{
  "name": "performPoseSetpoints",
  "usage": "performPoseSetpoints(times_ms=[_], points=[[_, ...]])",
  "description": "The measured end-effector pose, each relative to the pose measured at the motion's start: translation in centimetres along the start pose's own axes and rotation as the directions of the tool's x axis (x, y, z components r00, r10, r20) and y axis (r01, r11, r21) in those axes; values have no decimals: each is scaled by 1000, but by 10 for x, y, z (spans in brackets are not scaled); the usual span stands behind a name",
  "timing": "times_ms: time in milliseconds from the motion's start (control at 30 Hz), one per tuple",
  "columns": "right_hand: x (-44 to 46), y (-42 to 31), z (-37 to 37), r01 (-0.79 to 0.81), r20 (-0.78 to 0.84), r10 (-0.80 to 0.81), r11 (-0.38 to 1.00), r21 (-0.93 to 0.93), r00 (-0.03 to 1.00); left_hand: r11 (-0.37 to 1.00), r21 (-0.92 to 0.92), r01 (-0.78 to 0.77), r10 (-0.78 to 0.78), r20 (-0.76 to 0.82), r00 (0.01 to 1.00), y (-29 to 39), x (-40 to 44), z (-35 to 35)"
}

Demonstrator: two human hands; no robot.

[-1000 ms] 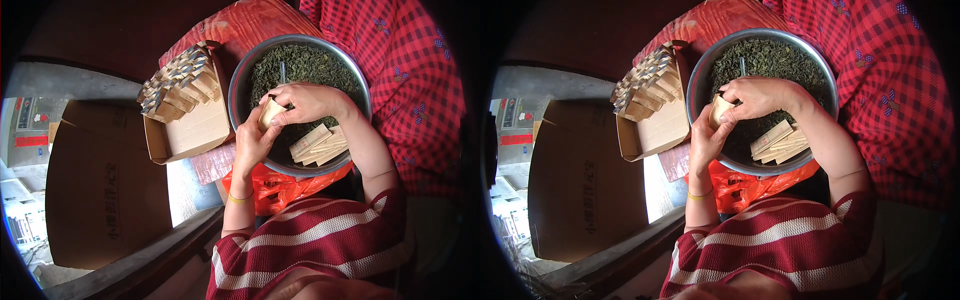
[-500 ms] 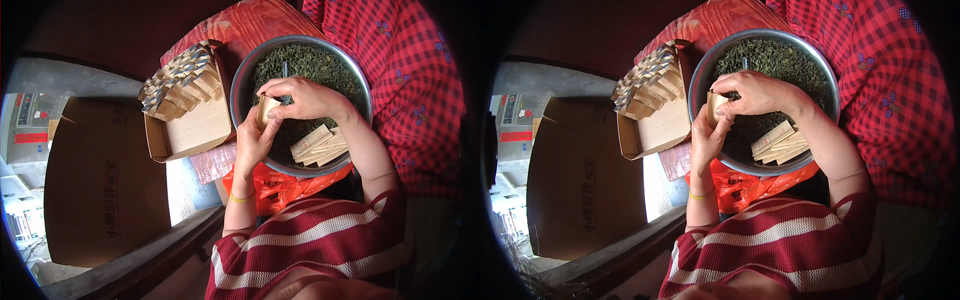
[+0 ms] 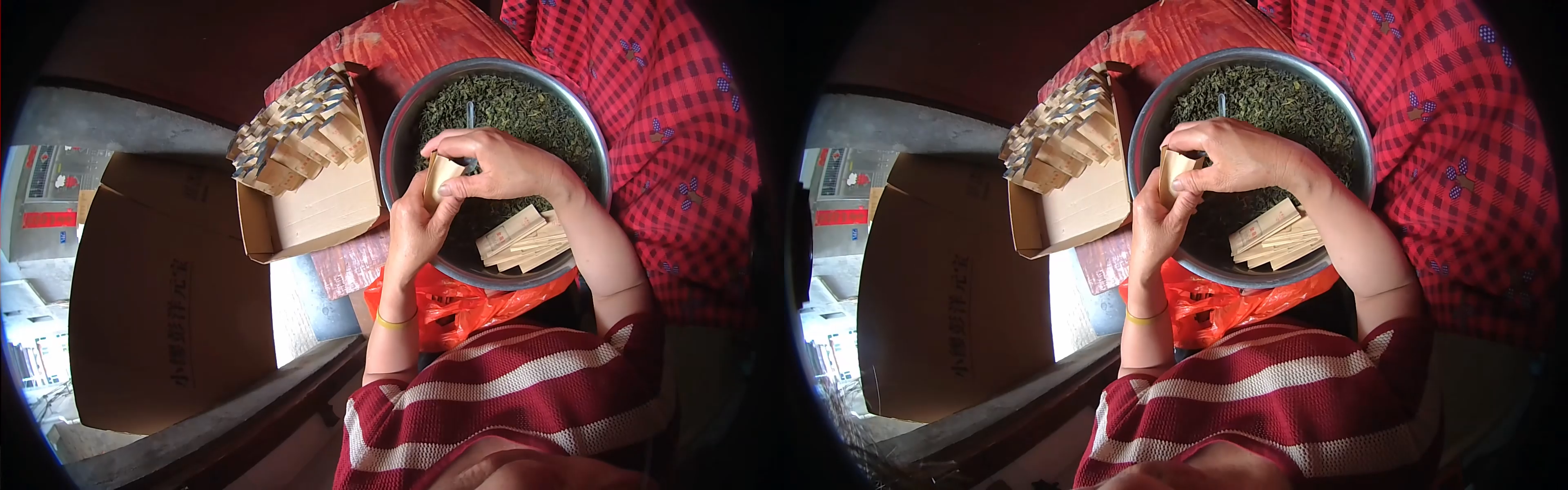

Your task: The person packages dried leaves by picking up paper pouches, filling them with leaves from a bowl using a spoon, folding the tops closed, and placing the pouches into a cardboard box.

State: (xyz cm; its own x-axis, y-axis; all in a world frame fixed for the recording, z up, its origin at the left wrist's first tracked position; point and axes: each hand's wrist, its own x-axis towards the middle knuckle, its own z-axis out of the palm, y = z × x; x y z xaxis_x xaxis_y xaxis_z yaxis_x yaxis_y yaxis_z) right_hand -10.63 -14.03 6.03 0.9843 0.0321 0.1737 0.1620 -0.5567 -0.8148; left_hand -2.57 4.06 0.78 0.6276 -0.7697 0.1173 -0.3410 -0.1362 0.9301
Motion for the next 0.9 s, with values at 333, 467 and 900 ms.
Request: performPoseSetpoints(times_ms=[333, 467, 900], points=[[-2, 7, 1, 13, 130, -9, 1000, -28, 991, 999, 48, -12, 11, 35, 999, -3, 0, -3], [-3, 11, 5, 90, 122, -80, 993, -80, 989, 996, 66, -64, 62, 32, 998, -5, -1, -2], [0, 9, 0, 68, -5, -68, 997, -24, 998, 999, -35, -1, 1, -11, 1000, 1, 1, 1]])
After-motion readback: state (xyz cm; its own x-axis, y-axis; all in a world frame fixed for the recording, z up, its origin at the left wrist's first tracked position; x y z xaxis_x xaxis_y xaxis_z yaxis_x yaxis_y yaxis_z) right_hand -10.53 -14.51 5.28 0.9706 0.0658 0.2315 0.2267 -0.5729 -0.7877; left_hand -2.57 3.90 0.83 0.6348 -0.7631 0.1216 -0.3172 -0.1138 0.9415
